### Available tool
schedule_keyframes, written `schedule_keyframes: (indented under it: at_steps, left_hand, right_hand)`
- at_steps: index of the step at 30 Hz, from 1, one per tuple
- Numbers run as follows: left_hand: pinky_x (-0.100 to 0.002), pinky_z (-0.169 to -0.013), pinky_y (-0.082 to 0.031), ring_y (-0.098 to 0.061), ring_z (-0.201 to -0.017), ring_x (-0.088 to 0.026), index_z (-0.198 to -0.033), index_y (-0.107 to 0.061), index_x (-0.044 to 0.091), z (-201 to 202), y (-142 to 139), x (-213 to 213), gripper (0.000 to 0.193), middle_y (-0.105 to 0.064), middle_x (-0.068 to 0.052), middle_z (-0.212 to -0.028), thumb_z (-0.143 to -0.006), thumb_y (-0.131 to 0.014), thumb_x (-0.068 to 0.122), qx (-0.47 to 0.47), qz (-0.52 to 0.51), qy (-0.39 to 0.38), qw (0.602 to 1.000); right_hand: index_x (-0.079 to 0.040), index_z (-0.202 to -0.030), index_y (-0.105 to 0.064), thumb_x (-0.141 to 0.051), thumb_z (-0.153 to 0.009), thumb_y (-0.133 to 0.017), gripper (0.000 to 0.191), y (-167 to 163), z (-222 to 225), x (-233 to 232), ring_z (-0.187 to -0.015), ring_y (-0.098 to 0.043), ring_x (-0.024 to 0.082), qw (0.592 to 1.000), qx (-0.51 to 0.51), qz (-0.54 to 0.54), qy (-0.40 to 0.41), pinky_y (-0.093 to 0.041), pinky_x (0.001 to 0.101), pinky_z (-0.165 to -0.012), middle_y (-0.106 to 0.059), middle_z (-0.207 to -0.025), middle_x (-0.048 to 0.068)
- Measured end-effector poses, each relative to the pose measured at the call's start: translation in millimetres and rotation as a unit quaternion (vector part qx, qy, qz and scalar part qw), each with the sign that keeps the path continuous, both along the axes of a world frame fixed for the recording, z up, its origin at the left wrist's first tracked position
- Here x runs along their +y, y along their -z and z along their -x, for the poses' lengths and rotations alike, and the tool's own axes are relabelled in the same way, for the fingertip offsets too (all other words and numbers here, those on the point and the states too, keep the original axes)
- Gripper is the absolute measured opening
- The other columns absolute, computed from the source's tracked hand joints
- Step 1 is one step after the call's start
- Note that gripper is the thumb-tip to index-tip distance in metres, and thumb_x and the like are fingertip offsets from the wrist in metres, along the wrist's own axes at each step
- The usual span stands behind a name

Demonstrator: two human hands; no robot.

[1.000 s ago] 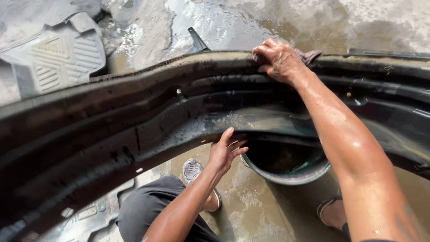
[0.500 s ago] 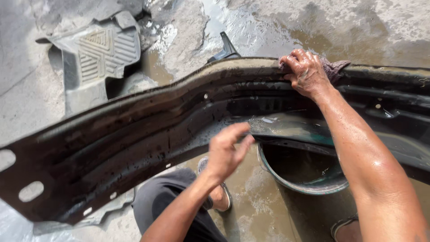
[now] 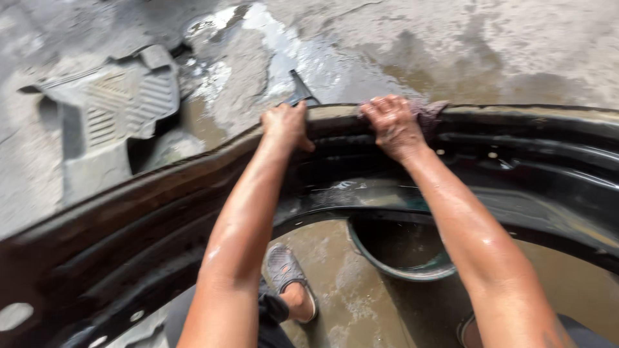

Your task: The person sits on the wet concrete floor washing muddy black plastic motorcycle parts. They hold each part over a bucket, scrub it with a cloth, dip it in the water, and use a brush on the fender and other trim pieces, working through several parts one at a time.

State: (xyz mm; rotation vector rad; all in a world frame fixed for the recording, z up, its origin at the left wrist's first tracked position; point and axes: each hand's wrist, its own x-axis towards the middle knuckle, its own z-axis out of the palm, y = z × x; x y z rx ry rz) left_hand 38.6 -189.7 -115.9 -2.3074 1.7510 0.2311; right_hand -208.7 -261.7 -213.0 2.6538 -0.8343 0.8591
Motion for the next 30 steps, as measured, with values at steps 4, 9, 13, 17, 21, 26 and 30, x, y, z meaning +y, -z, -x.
schedule_keyframes:
  at_steps: [4,9,13,17,21,26,30]
  left_hand:
    - [-0.047,-0.086,-0.059,-0.072,-0.104,-0.034,-0.116,-0.07,0.007,-20,23,-27,0.091,-0.073,-0.015,-0.107,-0.048,-0.099,0.06,-0.009,0.056,0.081,0.995]
    - [-0.047,-0.072,-0.059,-0.073,-0.089,-0.034,-0.108,-0.07,0.005,-24,35,-39,0.088,-0.072,-0.018,-0.094,-0.043,-0.101,0.057,0.008,0.126,0.077,0.989]
    - [-0.045,-0.077,-0.06,-0.074,-0.093,-0.034,-0.099,-0.076,0.004,-14,28,-31,0.077,-0.074,-0.017,-0.098,-0.047,-0.1,0.055,0.009,0.122,0.054,0.991]
    - [-0.044,-0.078,-0.06,-0.073,-0.096,-0.032,-0.098,-0.079,0.006,-12,26,-28,0.076,-0.074,-0.016,-0.103,-0.045,-0.1,0.056,0.006,0.108,0.035,0.994]
    - [-0.044,-0.076,-0.06,-0.074,-0.095,-0.032,-0.099,-0.078,0.003,-18,30,-29,0.081,-0.073,-0.016,-0.1,-0.045,-0.099,0.06,-0.003,0.102,0.047,0.994]
    - [-0.044,-0.072,-0.061,-0.074,-0.091,-0.033,-0.104,-0.075,0.002,-14,34,-27,0.085,-0.071,-0.019,-0.099,-0.044,-0.098,0.058,-0.031,0.169,0.084,0.982]
    - [-0.045,-0.072,-0.06,-0.074,-0.091,-0.034,-0.103,-0.075,0.002,-5,31,-29,0.084,-0.071,-0.019,-0.101,-0.042,-0.099,0.055,-0.048,0.19,0.106,0.975]
  right_hand:
    - [-0.011,-0.133,-0.064,0.001,-0.081,-0.068,0.053,18,9,-11,-0.117,-0.057,0.031,0.999,-0.007,0.011,0.038,-0.044,0.0461,-0.102,-0.064,-0.128,0.01]
    - [-0.009,-0.133,-0.065,-0.007,-0.089,-0.063,0.044,36,69,-34,-0.114,-0.058,0.027,0.99,0.06,0.079,0.102,-0.045,0.0427,-0.098,-0.064,-0.124,0.009]
    - [-0.01,-0.125,-0.069,-0.013,-0.104,-0.057,0.023,11,165,-30,-0.115,-0.062,0.026,0.977,0.106,0.06,0.174,-0.048,0.0438,-0.099,-0.066,-0.116,0.007]
    - [-0.011,-0.115,-0.073,-0.027,-0.091,-0.057,0.032,-27,256,-34,-0.102,-0.068,0.03,0.913,0.27,-0.01,0.306,-0.054,0.0488,-0.08,-0.072,-0.106,0.012]
    - [-0.008,-0.102,-0.075,-0.029,-0.094,-0.057,0.029,-37,300,-44,-0.093,-0.07,0.035,0.855,0.306,-0.111,0.403,-0.056,0.0532,-0.077,-0.073,-0.098,0.017]
    - [-0.005,-0.089,-0.07,-0.021,-0.09,-0.058,0.02,2,214,-42,-0.094,-0.066,0.035,0.946,0.118,-0.001,0.304,-0.055,0.0479,-0.081,-0.069,-0.092,0.018]
    - [-0.001,-0.103,-0.07,-0.012,-0.078,-0.06,0.03,34,106,-35,-0.106,-0.063,0.034,0.989,-0.072,0.032,0.126,-0.052,0.0435,-0.098,-0.067,-0.11,0.017]
